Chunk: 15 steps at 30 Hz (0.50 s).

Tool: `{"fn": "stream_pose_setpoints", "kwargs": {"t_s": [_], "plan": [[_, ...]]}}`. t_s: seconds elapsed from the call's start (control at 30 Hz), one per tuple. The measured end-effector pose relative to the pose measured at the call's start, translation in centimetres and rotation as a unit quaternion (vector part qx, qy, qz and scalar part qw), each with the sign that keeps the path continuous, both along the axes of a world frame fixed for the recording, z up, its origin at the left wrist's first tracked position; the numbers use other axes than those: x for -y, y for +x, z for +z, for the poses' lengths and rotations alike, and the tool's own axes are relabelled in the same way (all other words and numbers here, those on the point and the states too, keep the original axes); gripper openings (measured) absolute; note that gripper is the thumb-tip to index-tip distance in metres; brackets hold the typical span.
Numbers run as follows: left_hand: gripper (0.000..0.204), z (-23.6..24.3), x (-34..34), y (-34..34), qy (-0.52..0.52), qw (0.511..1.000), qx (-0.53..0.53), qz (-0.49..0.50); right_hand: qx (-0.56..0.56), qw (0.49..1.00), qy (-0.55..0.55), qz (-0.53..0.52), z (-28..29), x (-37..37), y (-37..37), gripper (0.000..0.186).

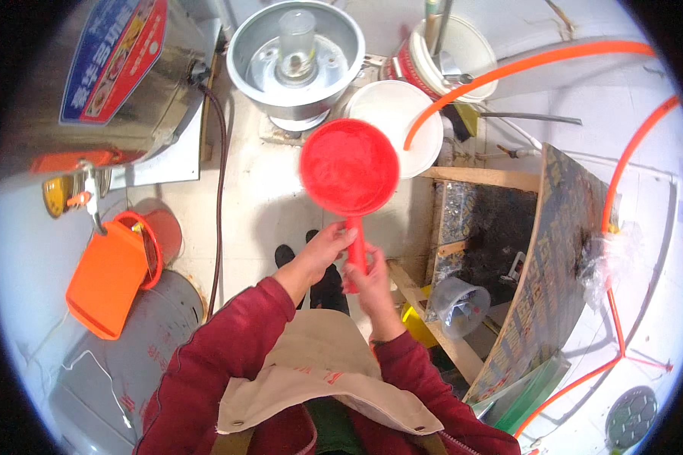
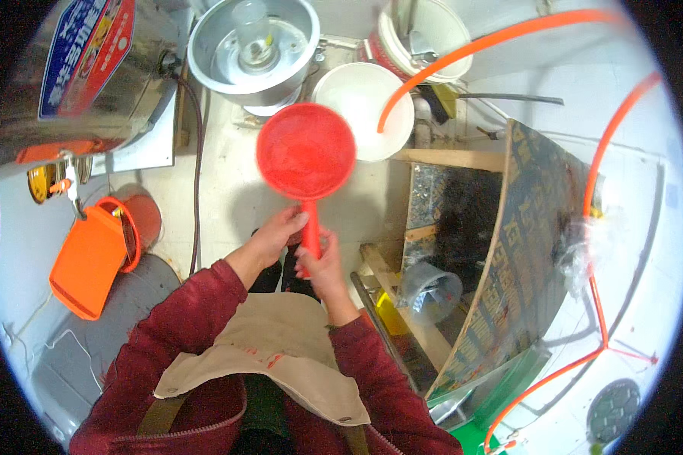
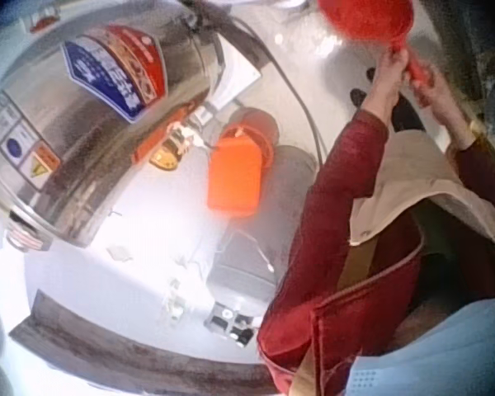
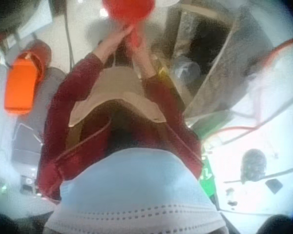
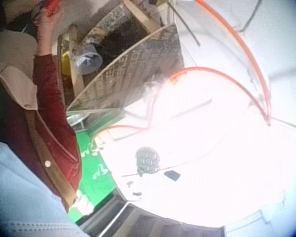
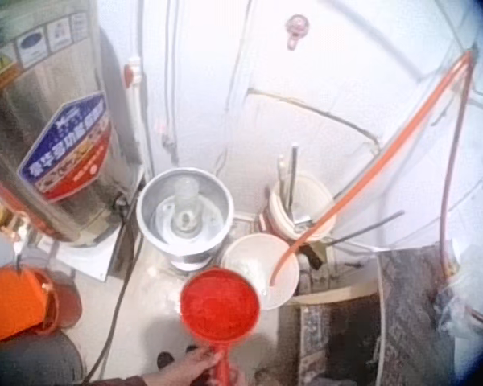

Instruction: The person cleans a stainless steel sink by hand using a cloth and a steel wool pad. They scrub the basin, rinse the tools, and then use a red scoop to pour water from a bucket onto the floor to rinse the area.

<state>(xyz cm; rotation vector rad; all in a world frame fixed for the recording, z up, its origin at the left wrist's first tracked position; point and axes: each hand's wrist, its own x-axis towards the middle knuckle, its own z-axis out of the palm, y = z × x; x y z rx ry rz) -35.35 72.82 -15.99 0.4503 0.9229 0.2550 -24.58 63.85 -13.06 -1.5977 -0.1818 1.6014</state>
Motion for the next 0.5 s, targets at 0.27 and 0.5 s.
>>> {"fn": "stream_pose_setpoints", "kwargs": {"t_s": [0.27, 0.5], "plan": [[0.026, 2.1, 1.5, -3.8, -0.045, 0.993, -0.059, 0.093, 0.019, 0.996, 0.06, 0.07, 0.7, 1.7, -7.0, 0.047], [0.021, 1.1, 4.1, -8.9, -0.004, 0.989, -0.058, 0.139, 0.05, 0.983, 0.07, 0.163, -1.2, 3.8, -10.7, 0.055]]}}
